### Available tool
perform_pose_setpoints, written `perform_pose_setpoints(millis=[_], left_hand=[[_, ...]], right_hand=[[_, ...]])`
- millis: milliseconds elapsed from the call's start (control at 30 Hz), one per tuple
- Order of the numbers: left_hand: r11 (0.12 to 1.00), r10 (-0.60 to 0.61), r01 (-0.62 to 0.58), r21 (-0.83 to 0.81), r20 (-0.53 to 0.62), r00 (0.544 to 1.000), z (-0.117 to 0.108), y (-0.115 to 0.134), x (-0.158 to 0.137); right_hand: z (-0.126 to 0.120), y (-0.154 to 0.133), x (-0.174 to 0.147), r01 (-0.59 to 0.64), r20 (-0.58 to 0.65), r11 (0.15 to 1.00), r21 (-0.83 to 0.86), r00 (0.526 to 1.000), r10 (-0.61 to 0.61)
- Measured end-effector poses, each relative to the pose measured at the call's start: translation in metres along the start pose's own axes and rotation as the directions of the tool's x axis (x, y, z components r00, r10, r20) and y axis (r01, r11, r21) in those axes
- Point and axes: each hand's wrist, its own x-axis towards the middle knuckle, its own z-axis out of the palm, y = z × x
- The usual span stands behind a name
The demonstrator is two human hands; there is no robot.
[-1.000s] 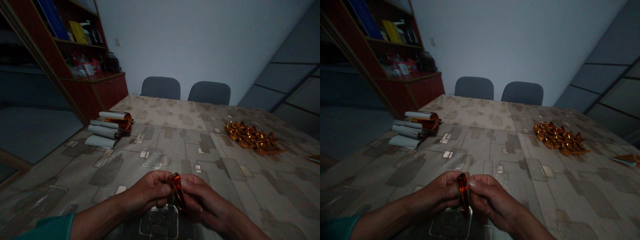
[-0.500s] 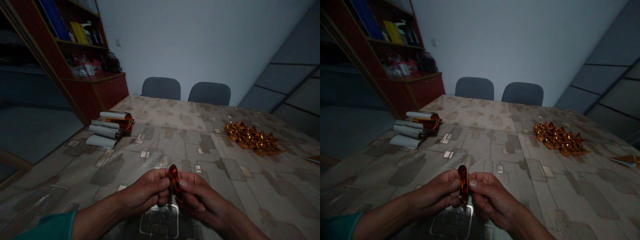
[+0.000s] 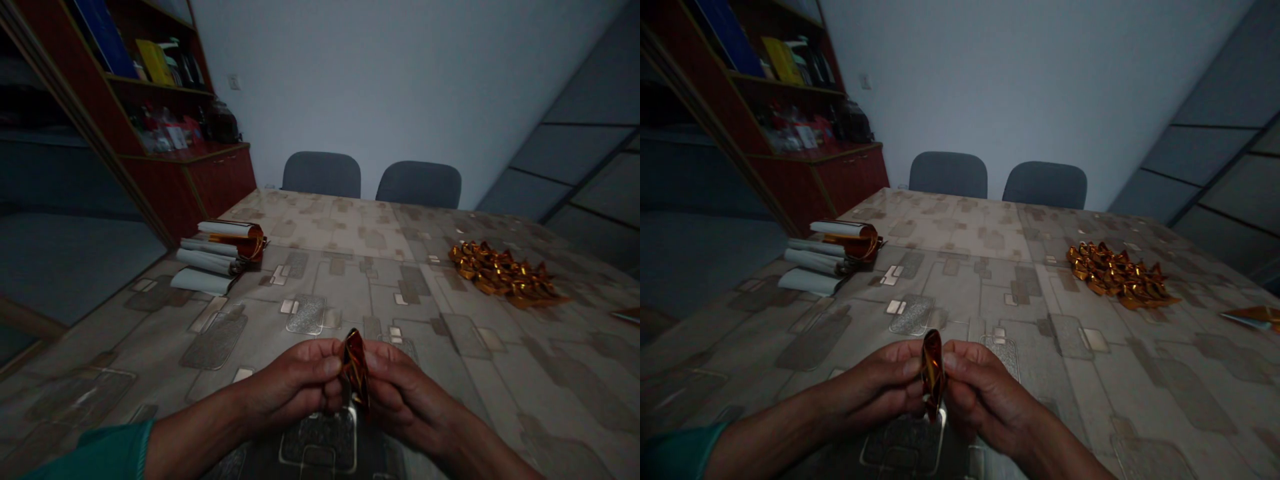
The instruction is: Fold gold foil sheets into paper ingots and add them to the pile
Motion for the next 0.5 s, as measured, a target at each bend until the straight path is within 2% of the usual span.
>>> perform_pose_setpoints(millis=[300, 433, 500], left_hand=[[1.0, 0.011, -0.012, -0.019, -0.018, 1.0, 0.0006, 0.0007, 0.0003], [1.0, -0.006, 0.006, -0.002, 0.013, 1.0, -0.0014, 0.0015, 0.0011], [1.0, -0.001, 0.001, -0.003, 0.037, 0.999, -0.001, 0.0028, 0.0015]], right_hand=[[-0.0031, 0.0034, 0.0021, 0.022, -0.016, 1.0, 0.004, 1.0, -0.022], [-0.0025, 0.003, 0.0013, 0.038, 0.019, 0.999, -0.019, 0.999, -0.037], [-0.0013, 0.0024, 0.0018, 0.043, -0.004, 0.998, -0.051, 0.999, -0.043]])
